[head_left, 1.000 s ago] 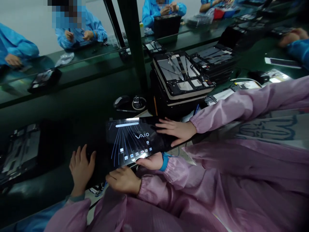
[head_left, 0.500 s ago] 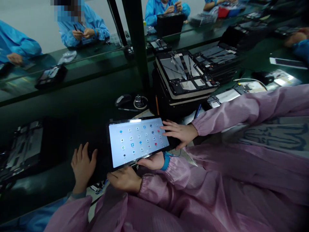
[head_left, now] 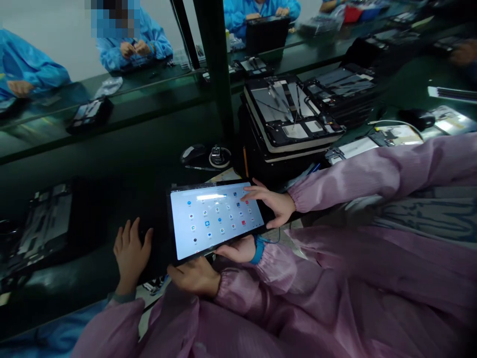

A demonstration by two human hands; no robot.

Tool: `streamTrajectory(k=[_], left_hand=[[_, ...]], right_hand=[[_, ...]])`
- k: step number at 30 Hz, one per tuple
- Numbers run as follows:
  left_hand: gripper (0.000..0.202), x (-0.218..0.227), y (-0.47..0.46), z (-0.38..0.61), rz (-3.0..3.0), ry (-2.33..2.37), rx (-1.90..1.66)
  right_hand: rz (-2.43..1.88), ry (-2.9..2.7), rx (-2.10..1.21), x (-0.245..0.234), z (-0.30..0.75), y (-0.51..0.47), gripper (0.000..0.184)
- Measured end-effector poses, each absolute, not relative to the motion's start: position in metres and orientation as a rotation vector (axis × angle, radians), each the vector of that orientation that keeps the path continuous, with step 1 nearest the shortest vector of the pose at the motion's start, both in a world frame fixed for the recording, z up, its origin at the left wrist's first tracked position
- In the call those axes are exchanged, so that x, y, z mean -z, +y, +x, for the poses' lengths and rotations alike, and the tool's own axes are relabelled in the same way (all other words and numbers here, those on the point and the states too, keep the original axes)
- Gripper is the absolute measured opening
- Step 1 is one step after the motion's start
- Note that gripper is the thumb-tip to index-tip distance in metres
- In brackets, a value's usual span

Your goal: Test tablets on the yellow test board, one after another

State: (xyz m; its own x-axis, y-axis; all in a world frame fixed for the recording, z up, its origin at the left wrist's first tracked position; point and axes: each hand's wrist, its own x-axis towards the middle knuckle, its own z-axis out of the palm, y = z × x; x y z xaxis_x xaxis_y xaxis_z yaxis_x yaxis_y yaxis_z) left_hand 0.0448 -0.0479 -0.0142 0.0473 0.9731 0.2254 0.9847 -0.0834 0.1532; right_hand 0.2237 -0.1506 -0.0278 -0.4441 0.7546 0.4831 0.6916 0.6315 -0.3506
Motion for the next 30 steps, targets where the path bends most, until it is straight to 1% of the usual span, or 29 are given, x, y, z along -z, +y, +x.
streamTrajectory(k=[8,15,21,27,30], left_hand=[[0.065,0.0142,-0.0480,0.0444,-2.242,-2.113,0.397],[0.066,0.0128,-0.0477,0.0451,-2.252,-2.136,0.397],[0.066,0.0115,-0.0476,0.0463,-2.260,-2.121,0.411],[0.065,0.0134,-0.0468,0.0448,-2.244,-2.120,0.403],[0.065,0.0144,-0.0467,0.0442,-2.247,-2.098,0.416]], right_hand=[[-1.128,-2.221,-0.132,0.0291,0.2230,-0.1515,0.012],[-1.127,-2.173,-0.106,0.0320,0.2218,-0.1515,0.016],[-1.099,-2.119,-0.079,0.0357,0.2203,-0.1519,0.014],[-1.108,-2.143,-0.094,0.0333,0.2205,-0.1498,0.017],[-1.118,-2.176,-0.097,0.0311,0.2173,-0.1506,0.022]])
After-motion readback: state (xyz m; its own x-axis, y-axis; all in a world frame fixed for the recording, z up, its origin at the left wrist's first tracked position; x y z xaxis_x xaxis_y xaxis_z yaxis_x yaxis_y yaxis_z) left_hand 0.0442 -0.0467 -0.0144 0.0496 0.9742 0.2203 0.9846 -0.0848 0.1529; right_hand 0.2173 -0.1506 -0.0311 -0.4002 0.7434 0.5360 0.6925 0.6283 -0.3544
